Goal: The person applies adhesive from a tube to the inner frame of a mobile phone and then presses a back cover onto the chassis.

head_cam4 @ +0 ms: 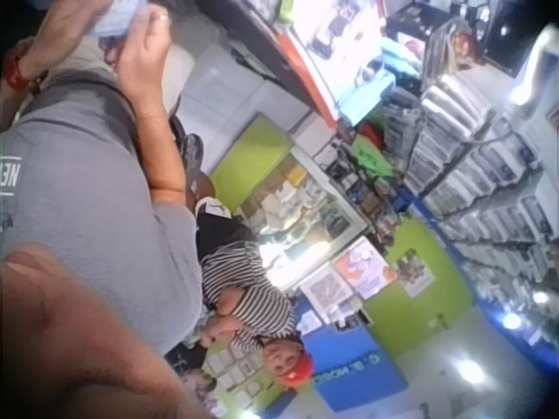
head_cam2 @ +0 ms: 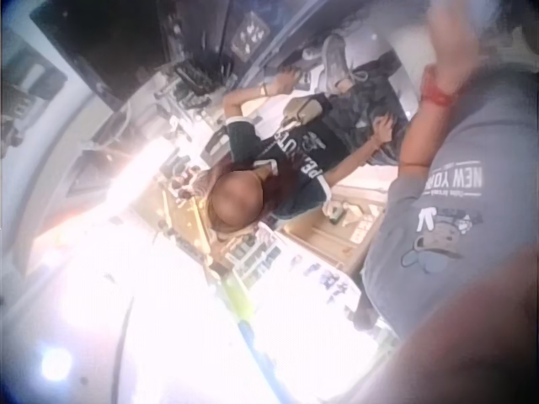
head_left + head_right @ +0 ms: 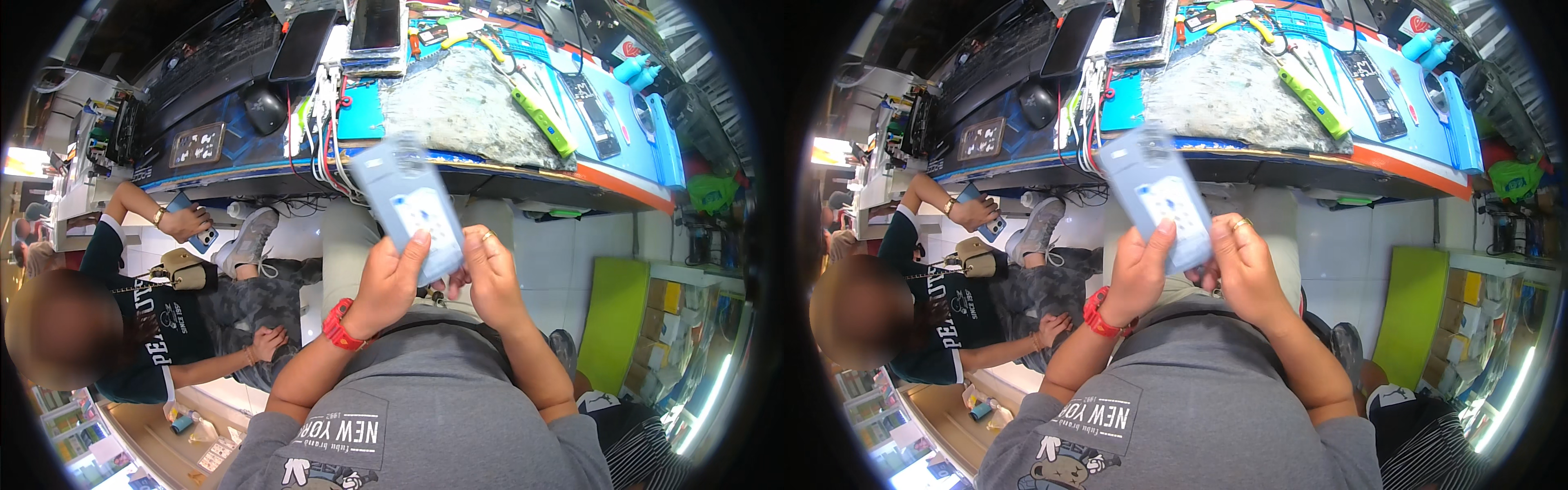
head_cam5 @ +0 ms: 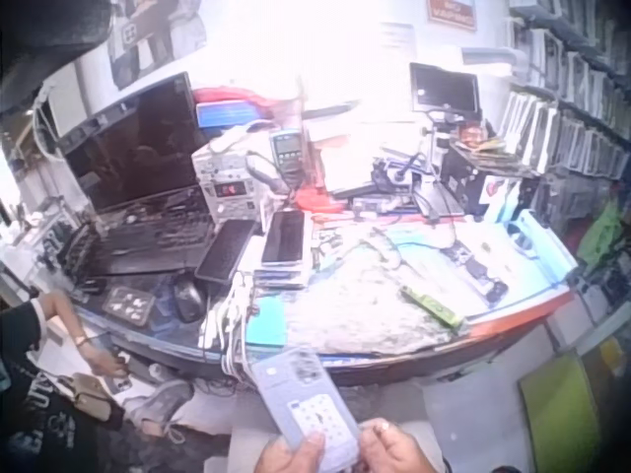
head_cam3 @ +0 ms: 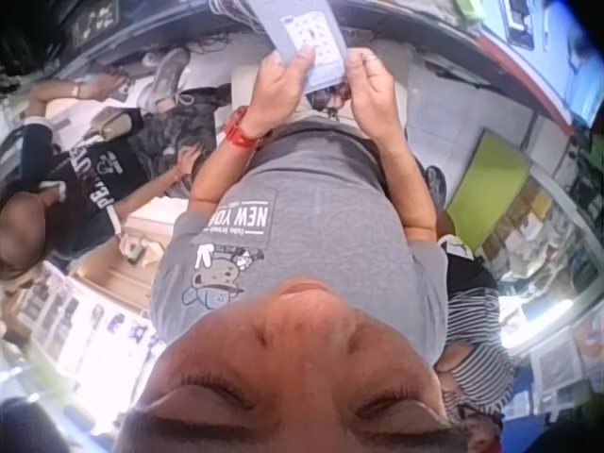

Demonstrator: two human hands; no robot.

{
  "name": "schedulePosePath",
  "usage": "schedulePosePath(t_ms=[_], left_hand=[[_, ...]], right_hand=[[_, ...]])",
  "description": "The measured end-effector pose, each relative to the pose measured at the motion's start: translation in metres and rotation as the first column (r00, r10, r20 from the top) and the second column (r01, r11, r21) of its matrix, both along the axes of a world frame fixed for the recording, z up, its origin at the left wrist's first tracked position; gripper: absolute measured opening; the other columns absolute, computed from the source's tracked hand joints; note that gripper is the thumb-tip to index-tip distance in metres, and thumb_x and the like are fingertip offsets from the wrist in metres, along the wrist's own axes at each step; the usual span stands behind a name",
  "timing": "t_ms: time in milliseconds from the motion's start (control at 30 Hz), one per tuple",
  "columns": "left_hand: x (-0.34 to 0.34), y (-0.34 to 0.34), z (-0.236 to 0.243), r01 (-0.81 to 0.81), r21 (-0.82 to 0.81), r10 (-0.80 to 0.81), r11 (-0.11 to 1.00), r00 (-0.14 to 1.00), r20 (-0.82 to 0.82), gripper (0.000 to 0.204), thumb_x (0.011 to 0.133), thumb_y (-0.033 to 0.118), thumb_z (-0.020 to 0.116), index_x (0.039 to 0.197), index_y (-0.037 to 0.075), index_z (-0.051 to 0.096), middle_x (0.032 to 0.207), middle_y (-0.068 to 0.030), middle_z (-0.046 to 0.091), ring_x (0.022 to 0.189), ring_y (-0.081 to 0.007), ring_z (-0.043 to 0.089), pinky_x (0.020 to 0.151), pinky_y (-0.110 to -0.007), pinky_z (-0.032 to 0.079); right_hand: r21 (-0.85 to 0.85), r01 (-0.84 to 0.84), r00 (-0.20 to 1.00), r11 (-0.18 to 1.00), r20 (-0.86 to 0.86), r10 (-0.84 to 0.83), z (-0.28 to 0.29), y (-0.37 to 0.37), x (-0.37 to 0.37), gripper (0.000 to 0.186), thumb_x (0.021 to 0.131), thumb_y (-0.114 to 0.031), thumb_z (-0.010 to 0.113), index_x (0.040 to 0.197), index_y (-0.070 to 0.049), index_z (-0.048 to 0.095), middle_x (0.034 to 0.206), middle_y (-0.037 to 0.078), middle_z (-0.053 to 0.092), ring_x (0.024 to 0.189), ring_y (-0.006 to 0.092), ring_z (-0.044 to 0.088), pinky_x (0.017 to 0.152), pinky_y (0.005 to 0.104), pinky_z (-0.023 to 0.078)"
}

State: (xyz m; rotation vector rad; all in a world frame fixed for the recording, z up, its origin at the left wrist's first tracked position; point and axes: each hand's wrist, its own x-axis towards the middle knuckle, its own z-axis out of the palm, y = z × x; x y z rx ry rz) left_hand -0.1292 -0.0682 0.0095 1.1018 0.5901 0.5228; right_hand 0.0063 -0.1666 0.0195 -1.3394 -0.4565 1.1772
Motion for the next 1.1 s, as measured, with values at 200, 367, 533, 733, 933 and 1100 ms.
schedulePosePath(t_ms=[200,367,533,733,933,1100], left_hand=[[-0.007,0.004,-0.029,-0.152,-0.082,0.162,0.985,0.977,0.136,0.037,0.116,0.033,0.041,0.117,0.001,0.06,0.095,-0.0084,0.069,0.078,-0.0143,0.069,0.07,-0.029,0.059],[0.01,-0.03,-0.014,-0.147,-0.102,0.165,0.984,0.965,0.205,0.026,0.107,0.008,0.061,0.129,-0.001,0.051,0.12,-0.0105,0.064,0.109,-0.0134,0.063,0.092,-0.029,0.055],[0.014,-0.033,-0.007,-0.15,-0.157,0.174,0.976,0.972,0.157,0.023,0.106,0.009,0.064,0.122,-0.003,0.053,0.107,-0.01,0.068,0.095,-0.0103,0.066,0.081,-0.026,0.057],[0.019,-0.03,-0.003,-0.2,-0.174,0.217,0.964,0.973,0.084,0.016,0.107,0.014,0.062,0.109,-0.001,0.056,0.093,-0.0073,0.07,0.08,-0.0079,0.066,0.071,-0.023,0.057],[0.024,-0.032,-0.004,-0.271,-0.106,0.27,0.957,0.963,-0.023,0.016,0.112,0.017,0.053,0.104,0.002,0.054,0.082,-0.0032,0.063,0.067,-0.0069,0.058,0.056,-0.024,0.048],[0.022,-0.02,-0.018,-0.189,0.616,0.322,0.765,0.94,-0.111,0.021,0.114,0.017,0.046,0.1,0.002,0.052,0.075,-0.0028,0.06,0.06,-0.0052,0.056,0.049,-0.026,0.044]], right_hand=[[0.129,0.215,0.976,0.968,0.006,-0.218,0.002,0.001,-0.001,0.024,0.113,-0.025,0.051,0.112,-0.002,0.053,0.077,0.005,0.064,0.054,0.0076,0.056,0.049,0.0224,0.048],[0.205,0.319,0.944,0.925,0.019,-0.33,0.01,0.008,-0.007,0.017,0.11,-0.014,0.054,0.116,0.001,0.05,0.096,0.012,0.069,0.066,0.0116,0.065,0.056,0.0248,0.057],[0.215,0.329,0.94,0.92,0.016,-0.34,0.006,0.005,-0.012,0.018,0.109,-0.011,0.054,0.118,0.003,0.047,0.106,0.016,0.07,0.076,0.0141,0.071,0.059,0.026,0.06],[0.252,0.328,0.932,0.91,0.072,-0.356,0.003,0.002,-0.018,0.02,0.109,-0.011,0.054,0.119,0.004,0.047,0.104,0.016,0.07,0.077,0.0148,0.072,0.06,0.0258,0.061],[0.291,0.247,0.938,0.924,0.168,-0.304,0.001,-0.001,-0.026,0.015,0.109,-0.009,0.052,0.112,0.005,0.056,0.095,0.013,0.071,0.075,0.0125,0.07,0.062,0.0257,0.06],[0.329,0.246,0.875,0.912,0.329,-0.355,0.001,0.001,-0.03,0.018,0.109,-0.009,0.051,0.11,0.006,0.061,0.091,0.011,0.072,0.073,0.0125,0.069,0.062,0.0278,0.059]])
